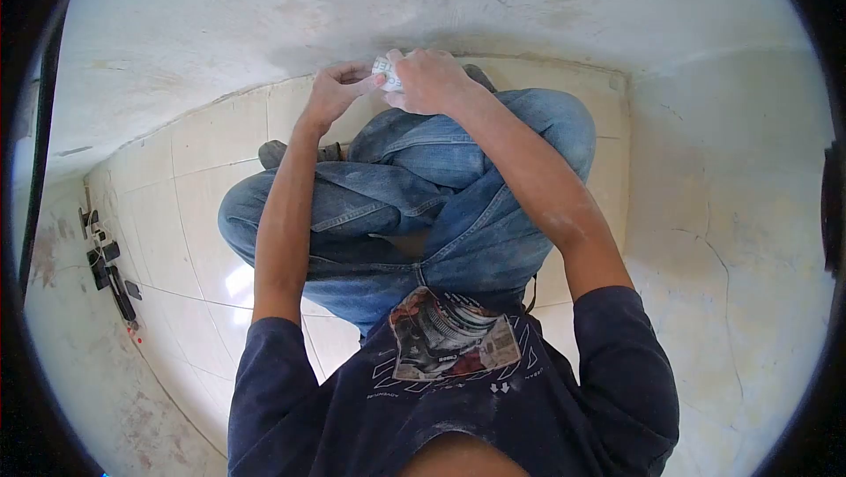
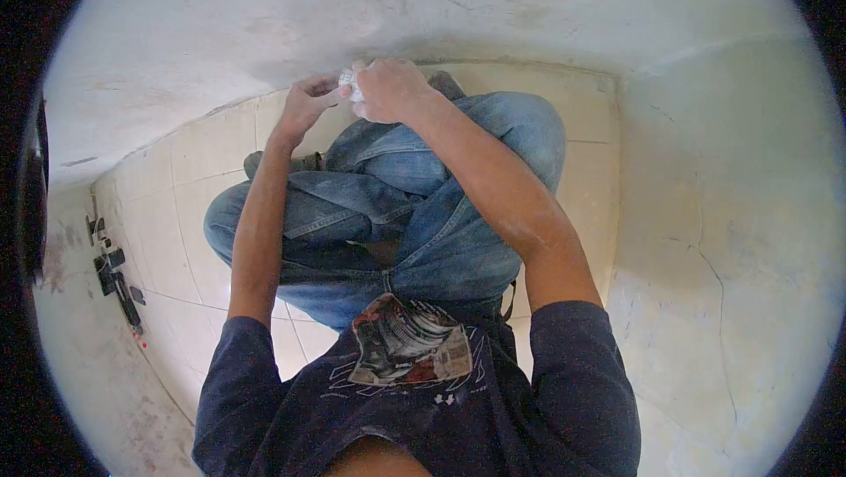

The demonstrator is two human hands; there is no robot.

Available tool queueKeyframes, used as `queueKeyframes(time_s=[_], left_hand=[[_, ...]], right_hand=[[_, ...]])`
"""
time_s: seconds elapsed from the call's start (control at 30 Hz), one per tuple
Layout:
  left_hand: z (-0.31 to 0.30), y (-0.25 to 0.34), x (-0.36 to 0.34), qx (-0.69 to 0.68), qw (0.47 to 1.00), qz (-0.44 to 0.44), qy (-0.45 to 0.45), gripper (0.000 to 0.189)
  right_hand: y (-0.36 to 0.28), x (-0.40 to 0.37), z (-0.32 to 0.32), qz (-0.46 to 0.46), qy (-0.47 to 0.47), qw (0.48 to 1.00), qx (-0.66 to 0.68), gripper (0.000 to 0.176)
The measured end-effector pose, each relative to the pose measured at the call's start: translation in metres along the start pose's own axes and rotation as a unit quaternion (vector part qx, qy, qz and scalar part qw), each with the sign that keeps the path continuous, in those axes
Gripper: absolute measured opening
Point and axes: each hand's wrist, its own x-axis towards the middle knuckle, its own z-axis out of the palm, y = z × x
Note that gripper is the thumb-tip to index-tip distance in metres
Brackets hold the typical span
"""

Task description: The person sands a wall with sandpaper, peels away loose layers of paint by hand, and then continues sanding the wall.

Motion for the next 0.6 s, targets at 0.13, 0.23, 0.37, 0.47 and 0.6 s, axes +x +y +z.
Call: queueKeyframes(time_s=[0.13,0.23,0.37,0.47,0.6], left_hand=[[-0.0006,0.0028,-0.0020,0.010,1.000,-0.009,0.004,0.048],[-0.0008,0.0040,-0.0025,0.013,1.000,-0.008,0.004,0.048],[0.0004,0.0022,-0.0021,0.014,1.000,-0.009,0.003,0.047],[0.0014,0.0039,-0.0035,0.012,1.000,-0.008,0.004,0.047],[0.0010,0.0054,-0.0034,0.004,1.000,0.000,0.003,0.048]], right_hand=[[-0.0008,0.0016,-0.0004,0.004,-0.005,1.000,0.000,0.052],[-0.0005,0.0010,0.0004,-0.002,-0.002,1.000,-0.005,0.052],[0.0001,0.0019,0.0023,0.005,-0.003,1.000,0.002,0.052],[0.0006,0.0020,0.0032,0.004,-0.005,1.000,0.005,0.052],[-0.0014,0.0007,-0.0010,0.001,-0.004,1.000,-0.006,0.053]])
